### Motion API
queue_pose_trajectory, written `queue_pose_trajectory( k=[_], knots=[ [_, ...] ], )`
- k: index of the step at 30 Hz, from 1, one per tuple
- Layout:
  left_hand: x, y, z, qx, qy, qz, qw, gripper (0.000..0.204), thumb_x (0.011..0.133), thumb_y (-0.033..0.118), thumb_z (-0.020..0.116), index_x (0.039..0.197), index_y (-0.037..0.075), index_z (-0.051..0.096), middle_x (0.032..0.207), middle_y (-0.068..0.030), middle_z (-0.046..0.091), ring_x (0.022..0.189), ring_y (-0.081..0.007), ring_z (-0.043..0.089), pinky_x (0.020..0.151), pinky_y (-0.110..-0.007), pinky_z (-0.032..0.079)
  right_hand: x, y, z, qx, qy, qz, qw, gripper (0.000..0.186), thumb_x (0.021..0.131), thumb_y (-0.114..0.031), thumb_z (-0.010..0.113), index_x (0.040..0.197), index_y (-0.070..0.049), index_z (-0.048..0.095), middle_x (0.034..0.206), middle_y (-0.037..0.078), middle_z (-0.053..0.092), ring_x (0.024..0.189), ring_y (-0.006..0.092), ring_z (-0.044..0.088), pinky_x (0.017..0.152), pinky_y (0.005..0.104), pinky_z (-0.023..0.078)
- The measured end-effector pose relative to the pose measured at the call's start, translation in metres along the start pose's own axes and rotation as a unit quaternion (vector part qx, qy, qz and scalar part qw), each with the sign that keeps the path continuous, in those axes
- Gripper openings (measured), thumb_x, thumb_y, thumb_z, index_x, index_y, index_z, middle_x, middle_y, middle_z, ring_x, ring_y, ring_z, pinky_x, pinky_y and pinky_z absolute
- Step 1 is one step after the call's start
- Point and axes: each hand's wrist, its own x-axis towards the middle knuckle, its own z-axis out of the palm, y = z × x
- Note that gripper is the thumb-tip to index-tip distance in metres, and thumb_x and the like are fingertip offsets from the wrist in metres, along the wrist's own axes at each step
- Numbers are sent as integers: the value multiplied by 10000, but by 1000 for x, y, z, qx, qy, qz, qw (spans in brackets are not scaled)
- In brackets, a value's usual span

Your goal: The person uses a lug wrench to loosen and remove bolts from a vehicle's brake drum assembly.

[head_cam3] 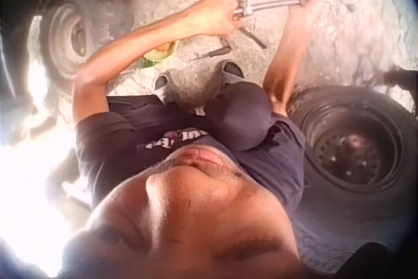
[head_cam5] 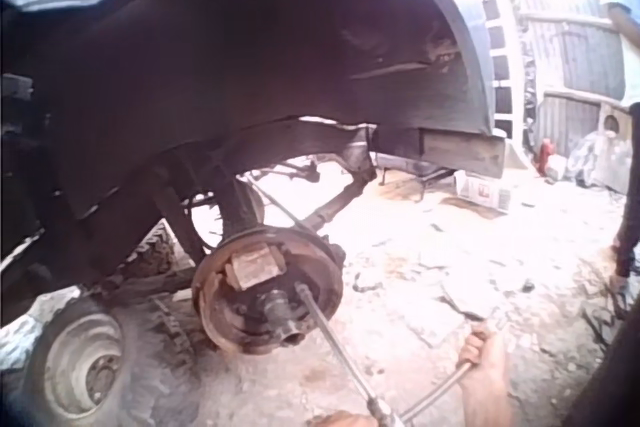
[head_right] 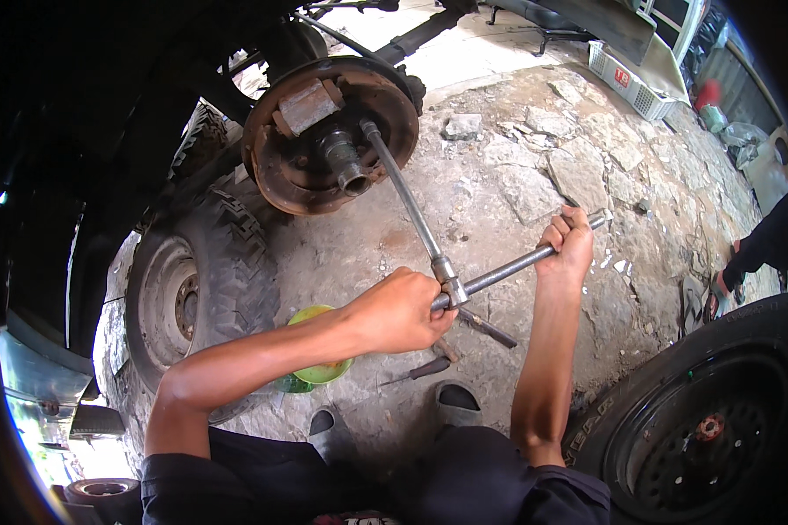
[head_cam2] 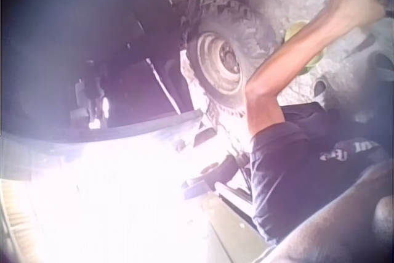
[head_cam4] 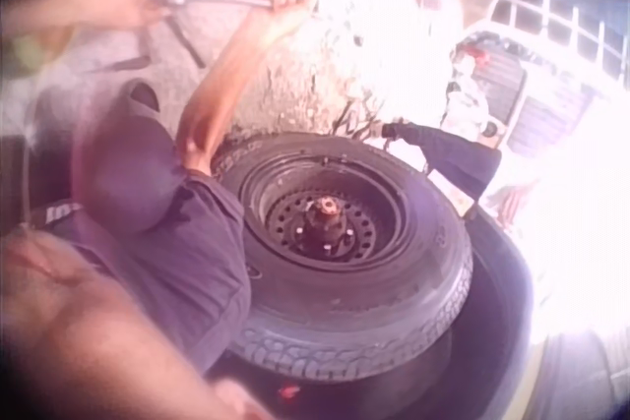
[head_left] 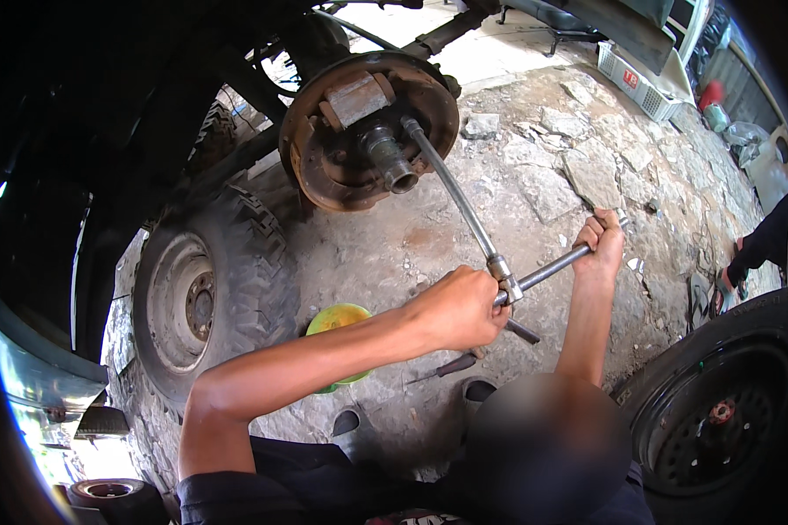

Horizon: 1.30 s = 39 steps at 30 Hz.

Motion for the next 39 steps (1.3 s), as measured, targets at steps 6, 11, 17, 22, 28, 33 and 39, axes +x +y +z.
queue_pose_trajectory(
  k=[6, 11, 17, 22, 28, 33, 39],
  knots=[
    [12, -31, 32, -52, 72, 55, 995, 229, 834, 163, 620, 680, -4, 588, 575, -173, 586, 552, -338, 621, 545, -401, 483, -16, -14, 50, -125, -64, -113, 984, 92, 884, -32, 507, 793, -19, 501, 567, -49, 340, 400, 38, 237, 336, 214, 180],
    [16, -32, 43, -77, 68, 52, 993, 252, 824, 169, 645, 645, 4, 582, 533, -138, 569, 500, -282, 608, 516, -369, 465, -25, -37, 46, -99, -83, -157, 979, 145, 857, 27, 557, 767, -65, 491, 583, -45, 366, 409, 24, 268, 338, 208, 181],
    [42, -68, 81, -184, 136, 143, 963, 289, 809, 111, 667, 594, 32, 489, 491, -50, 494, 469, -101, 497, 480, -308, 417, -94, -34, 98, -158, -164, -251, 941, 258, 850, 57, 576, 785, -125, 404, 562, -38, 391, 382, 30, 284, 324, 223, 193],
    [66, -68, 104, -270, 147, 72, 949, 154, 811, 109, 676, 782, 53, 535, 627, 33, 527, 583, -47, 501, 517, -258, 423, -123, -32, 111, -188, -275, -288, 898, 272, 842, 91, 561, 820, -123, 396, 568, 6, 478, 354, 52, 350, 313, 230, 254],
    [93, -54, 110, -376, 234, 222, 869, 152, 801, 138, 666, 889, 37, 595, 771, -94, 591, 662, -156, 575, 611, -315, 476, -146, -15, 119, -310, -404, -454, 731, 284, 847, 71, 583, 773, -108, 375, 521, -37, 450, 408, 36, 396, 390, 216, 308],
    [94, -25, 60, -325, 86, 189, 923, 282, 860, 198, 662, 1059, 60, 516, 931, -81, 510, 762, -138, 493, 664, -279, 393, -183, 5, 132, -392, -501, -494, 593, 162, 795, 14, 644, 873, -49, 517, 587, 28, 516, 449, 137, 512, 440, 294, 428],
    [58, -23, 71, -292, 33, 122, 948, 417, 867, 223, 655, 1218, 51, 511, 1081, -60, 579, 973, -173, 570, 808, -387, 494, -202, 30, 127, -444, -634, -398, 492, 255, 736, -39, 681, 929, -43, 514, 626, 78, 525, 520, 287, 581, 454, 379, 460]
  ],
)
